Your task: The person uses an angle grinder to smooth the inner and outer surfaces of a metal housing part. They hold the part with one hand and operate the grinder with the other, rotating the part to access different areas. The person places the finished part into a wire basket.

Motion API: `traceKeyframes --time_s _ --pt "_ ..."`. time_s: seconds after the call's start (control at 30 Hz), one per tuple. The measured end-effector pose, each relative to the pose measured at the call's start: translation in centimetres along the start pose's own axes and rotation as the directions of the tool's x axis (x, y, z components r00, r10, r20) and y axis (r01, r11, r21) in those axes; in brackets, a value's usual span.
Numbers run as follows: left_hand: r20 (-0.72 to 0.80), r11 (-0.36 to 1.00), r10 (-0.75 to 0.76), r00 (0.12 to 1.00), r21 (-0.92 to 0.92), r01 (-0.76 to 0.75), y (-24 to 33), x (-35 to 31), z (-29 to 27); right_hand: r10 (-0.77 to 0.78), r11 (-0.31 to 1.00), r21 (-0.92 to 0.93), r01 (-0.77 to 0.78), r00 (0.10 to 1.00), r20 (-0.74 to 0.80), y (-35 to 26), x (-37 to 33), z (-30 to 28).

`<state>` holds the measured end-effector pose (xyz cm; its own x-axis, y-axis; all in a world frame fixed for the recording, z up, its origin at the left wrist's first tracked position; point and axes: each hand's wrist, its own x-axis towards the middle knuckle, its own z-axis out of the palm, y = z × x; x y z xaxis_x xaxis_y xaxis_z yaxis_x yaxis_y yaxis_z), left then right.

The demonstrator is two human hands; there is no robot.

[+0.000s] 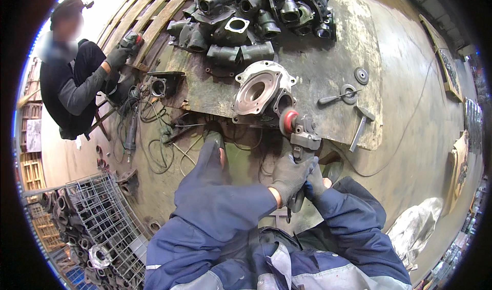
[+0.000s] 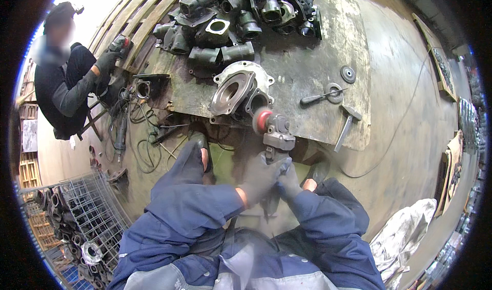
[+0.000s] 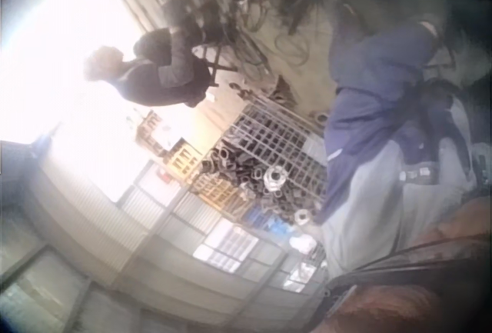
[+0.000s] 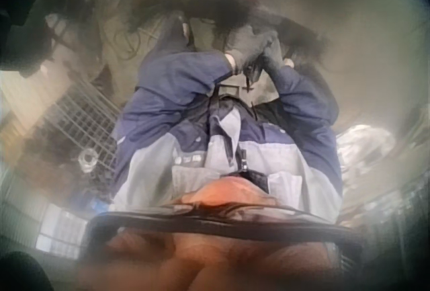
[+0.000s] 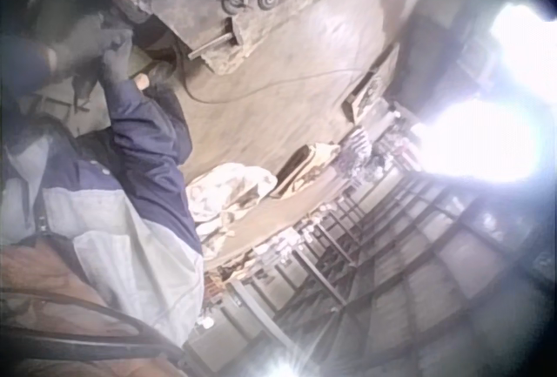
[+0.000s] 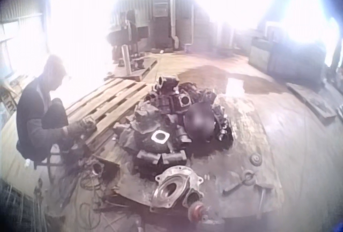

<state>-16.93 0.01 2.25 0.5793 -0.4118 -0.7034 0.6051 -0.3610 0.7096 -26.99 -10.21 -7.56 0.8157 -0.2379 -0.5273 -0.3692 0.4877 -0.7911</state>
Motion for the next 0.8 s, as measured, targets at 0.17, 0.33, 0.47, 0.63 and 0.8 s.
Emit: traceKeyframes --time_s 0.17,0.33,0.47,0.63,0.8 --pt "-0.009 0.975 -0.010 1.000 0.223 0.012 1.3 0.5 -0.2 0.002 1.000 0.030 0.000 0.997 -0.075 -1.4 -0.1 0.2" --pt "-0.016 0.979 -0.034 0.999 0.202 0.036 2.5 1.5 -0.3 0.028 0.994 0.105 -0.009 0.983 -0.179 -2.5 1.8 1.0" --pt "-0.046 0.984 -0.005 0.999 0.177 0.013 2.2 2.5 -0.1 0.079 0.992 0.108 -0.059 0.977 -0.197 -2.9 2.2 1.3" --pt "-0.093 0.989 0.098 0.991 0.121 -0.087 2.0 3.8 -0.7 -0.149 0.980 0.128 0.152 0.988 -0.032 -3.2 3.8 2.1" --pt "-0.103 0.989 0.115 0.988 0.110 -0.103 1.7 3.2 -1.2 -0.126 0.988 0.093 0.127 0.992 -0.012 -3.5 3.6 2.5"
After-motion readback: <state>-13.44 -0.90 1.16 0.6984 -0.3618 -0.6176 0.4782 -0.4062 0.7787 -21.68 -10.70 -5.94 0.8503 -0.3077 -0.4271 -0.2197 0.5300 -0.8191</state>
